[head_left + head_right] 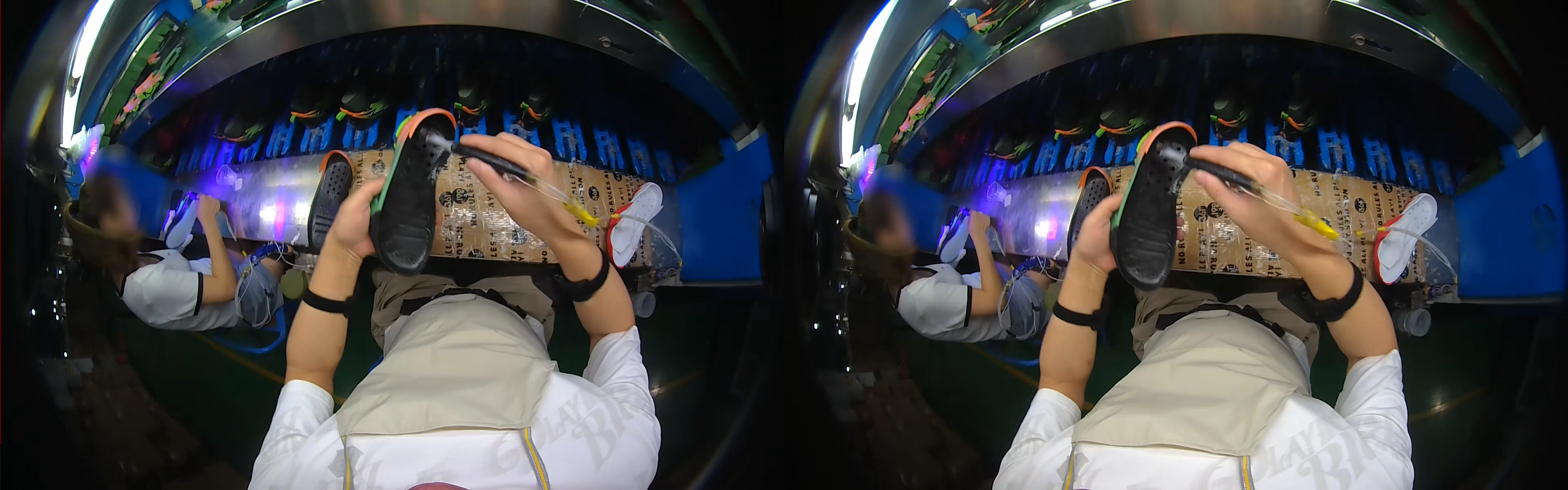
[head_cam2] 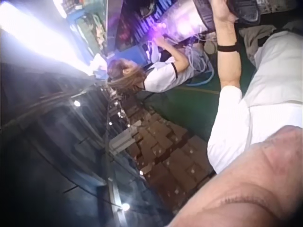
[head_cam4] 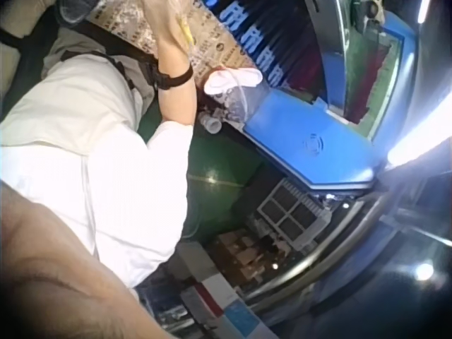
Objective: The recorder uses a brush to apply glue or adhesive to the black outsoles of various shoes and then places them on a conveyor belt.
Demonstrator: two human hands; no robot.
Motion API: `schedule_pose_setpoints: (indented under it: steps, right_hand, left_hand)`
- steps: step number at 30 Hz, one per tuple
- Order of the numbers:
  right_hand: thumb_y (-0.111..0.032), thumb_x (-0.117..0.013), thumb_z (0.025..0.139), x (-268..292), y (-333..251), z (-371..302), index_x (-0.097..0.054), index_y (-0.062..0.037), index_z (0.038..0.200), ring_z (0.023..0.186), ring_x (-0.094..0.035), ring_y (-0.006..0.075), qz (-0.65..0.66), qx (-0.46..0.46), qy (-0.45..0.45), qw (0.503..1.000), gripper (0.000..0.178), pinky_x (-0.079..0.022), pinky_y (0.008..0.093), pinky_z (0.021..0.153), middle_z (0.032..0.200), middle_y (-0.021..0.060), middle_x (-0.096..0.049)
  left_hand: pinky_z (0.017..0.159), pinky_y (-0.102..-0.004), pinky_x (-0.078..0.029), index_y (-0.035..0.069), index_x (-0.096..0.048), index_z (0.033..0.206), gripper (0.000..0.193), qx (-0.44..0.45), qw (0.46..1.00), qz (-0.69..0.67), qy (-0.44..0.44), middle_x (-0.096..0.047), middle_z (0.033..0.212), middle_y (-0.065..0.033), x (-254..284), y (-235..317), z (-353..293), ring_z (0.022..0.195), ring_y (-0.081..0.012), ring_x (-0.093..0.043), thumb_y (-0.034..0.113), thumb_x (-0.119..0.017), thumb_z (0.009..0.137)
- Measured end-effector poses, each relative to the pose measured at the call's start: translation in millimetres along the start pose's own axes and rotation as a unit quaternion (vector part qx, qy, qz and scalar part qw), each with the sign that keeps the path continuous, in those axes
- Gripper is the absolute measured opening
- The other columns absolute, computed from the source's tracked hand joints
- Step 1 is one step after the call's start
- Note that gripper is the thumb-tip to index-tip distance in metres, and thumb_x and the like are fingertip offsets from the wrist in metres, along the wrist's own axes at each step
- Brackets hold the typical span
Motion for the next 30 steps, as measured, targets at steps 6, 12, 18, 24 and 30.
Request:
schedule_pose_setpoints:
  steps: [6,12,18,24,30]
  right_hand:
    - [-0.008,-0.077,0.087,-38.5,-10.3,-31.0,-0.071,-0.0023,0.12,0.08,-0.064,0.0322,-0.086,0.115,0.004,0.99,0.034,-0.053,0.0419,0.072,0.088,0.014,-0.067]
    - [-0.012,-0.079,0.088,-57.2,-21.3,-45.0,-0.078,-0.0058,0.115,0.088,-0.07,0.0269,0.134,0.071,-0.286,0.946,0.028,-0.056,0.0379,0.08,0.093,0.0145,-0.074]
    - [-0.017,-0.063,0.102,-55.4,63.0,-42.3,-0.073,-0.0002,0.12,0.09,-0.067,0.0114,0.314,-0.244,-0.051,0.916,0.027,-0.055,0.0294,0.082,0.099,0.0046,-0.073]
    - [-0.015,-0.064,0.102,-47.1,60.8,-43.0,-0.075,0.0003,0.117,0.087,-0.065,0.0098,0.174,-0.239,-0.016,0.955,0.024,-0.054,0.0272,0.079,0.096,0.0045,-0.072]
    - [-0.015,-0.064,0.101,-58.4,65.9,-52.7,-0.075,-0.001,0.116,0.087,-0.066,0.0115,0.214,-0.23,-0.073,0.947,0.023,-0.055,0.0277,0.078,0.098,0.0061,-0.073]
  left_hand:
    - [0.103,-0.0535,-0.056,-0.01,-0.05,0.143,0.064,-0.057,0.988,-0.14,-0.023,-0.064,0.132,-0.033,12.9,-20.1,0.6,0.116,-0.0457,-0.068,0.037,-0.024,0.107]
    - [0.105,-0.0499,-0.055,-0.008,-0.053,0.142,0.061,-0.05,0.995,-0.09,-0.007,-0.065,0.131,-0.0288,13.9,-17.6,-0.6,0.12,-0.0378,-0.067,0.036,-0.027,0.107]
    - [0.109,-0.0485,-0.052,-0.005,-0.051,0.144,0.056,-0.112,0.991,-0.062,0.04,-0.065,0.134,-0.0242,3.3,-18.6,-2.4,0.123,-0.034,-0.066,0.033,-0.031,0.109]
    - [0.108,-0.0444,-0.053,0.006,-0.045,0.152,0.049,-0.182,0.979,-0.049,0.08,-0.064,0.136,-0.0118,18.7,-21.2,-9.5,0.123,-0.0245,-0.065,0.028,-0.049,0.108]
    - [0.108,-0.0433,-0.053,0.005,-0.048,0.148,0.047,-0.194,0.975,-0.037,0.099,-0.065,0.135,-0.012,27.8,-19.2,-12.7,0.122,-0.0236,-0.065,0.031,-0.051,0.109]
Point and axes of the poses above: each hand's wrist, its own z-axis towards the middle knuckle, its own x-axis out of the back of the hand, y = z × x, the point moved 8 cm from there along z, towards the middle knuckle
